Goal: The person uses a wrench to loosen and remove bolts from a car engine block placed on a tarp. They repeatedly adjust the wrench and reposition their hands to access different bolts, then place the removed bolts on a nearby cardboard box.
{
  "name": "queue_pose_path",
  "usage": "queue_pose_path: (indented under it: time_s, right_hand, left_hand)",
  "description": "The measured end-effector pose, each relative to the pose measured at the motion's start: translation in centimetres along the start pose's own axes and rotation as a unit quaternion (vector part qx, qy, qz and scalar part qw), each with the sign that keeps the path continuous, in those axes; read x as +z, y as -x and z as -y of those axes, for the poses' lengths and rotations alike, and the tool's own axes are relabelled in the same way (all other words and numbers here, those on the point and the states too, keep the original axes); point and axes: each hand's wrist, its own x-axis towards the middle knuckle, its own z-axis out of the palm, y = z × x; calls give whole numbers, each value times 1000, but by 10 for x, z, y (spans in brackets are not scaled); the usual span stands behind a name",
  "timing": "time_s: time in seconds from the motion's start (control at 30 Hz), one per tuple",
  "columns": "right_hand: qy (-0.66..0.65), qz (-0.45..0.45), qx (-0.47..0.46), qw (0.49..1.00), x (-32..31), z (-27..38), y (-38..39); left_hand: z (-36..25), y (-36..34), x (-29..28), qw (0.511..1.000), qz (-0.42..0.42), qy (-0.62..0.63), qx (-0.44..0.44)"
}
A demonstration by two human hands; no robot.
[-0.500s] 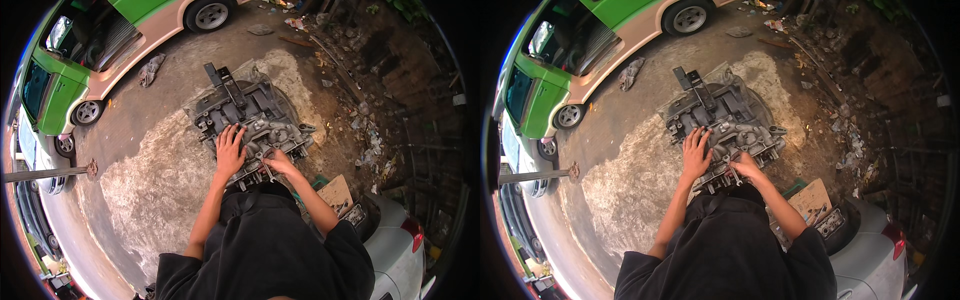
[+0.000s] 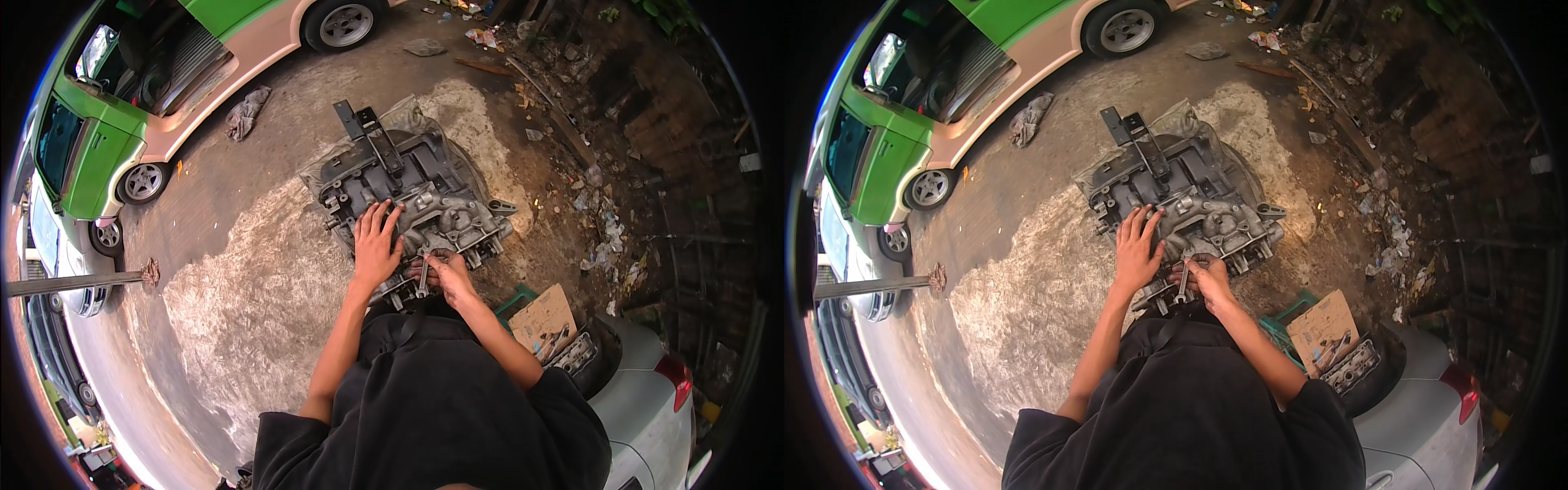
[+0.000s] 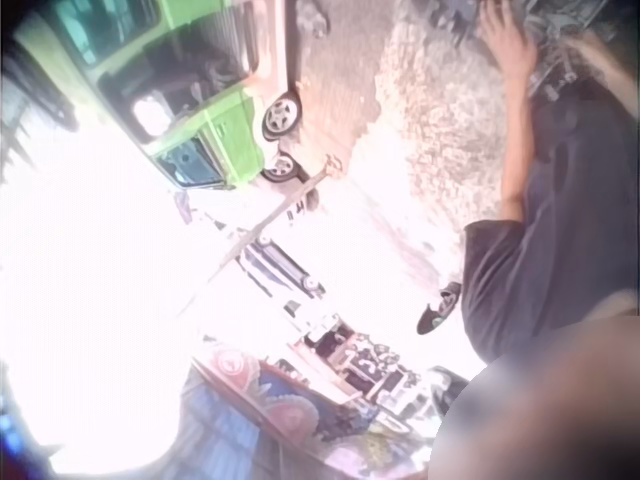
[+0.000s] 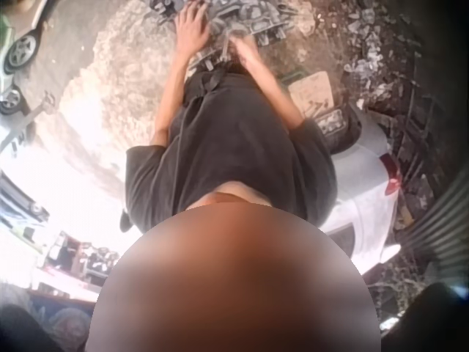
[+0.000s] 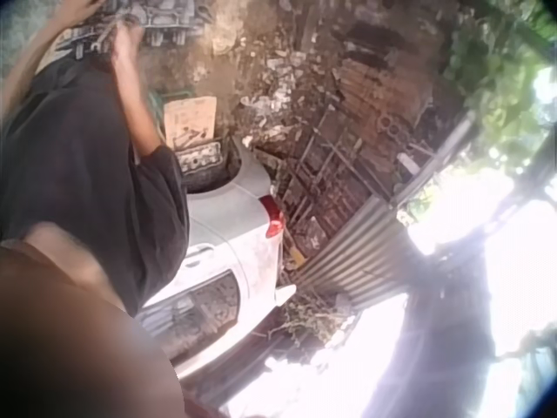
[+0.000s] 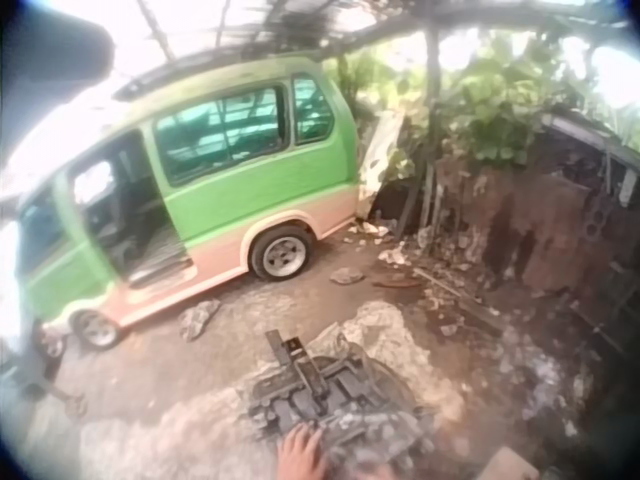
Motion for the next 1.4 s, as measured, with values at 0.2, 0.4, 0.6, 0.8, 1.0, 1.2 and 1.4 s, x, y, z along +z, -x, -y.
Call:
queue_pose_path:
  time_s: [0.2, 0.4, 0.6, 0.8, 1.0, 1.2, 1.4]
  right_hand:
    - [204, 50, -24, 977, -43, 38, -11]
    - [317, 91, -32, 943, -59, 54, -22]
    - [381, 107, -64, 916, -60, 62, -36]
    - [435, 121, -80, 889, -63, 70, -54]
    - [554, 134, -182, 801, -60, 72, -66]
    - [629, 110, -158, 753, -43, 85, -59]
    - [674, 121, -200, 701, -36, 91, -56]
  left_hand:
    - [-1, -1, 4, 1000, -2, 8, 2]
    - [-3, -1, 6, 1000, 6, 11, 5]
    - [-3, -1, 5, 1000, 9, 12, 3]
    - [-4, -1, 4, 1000, 9, 14, 2]
    - [-4, -2, 3, 1000, 12, 17, 1]
    - [-6, -2, 2, 1000, 12, 18, -4]
    - [-7, -2, 2, 1000, 11, 21, -6]
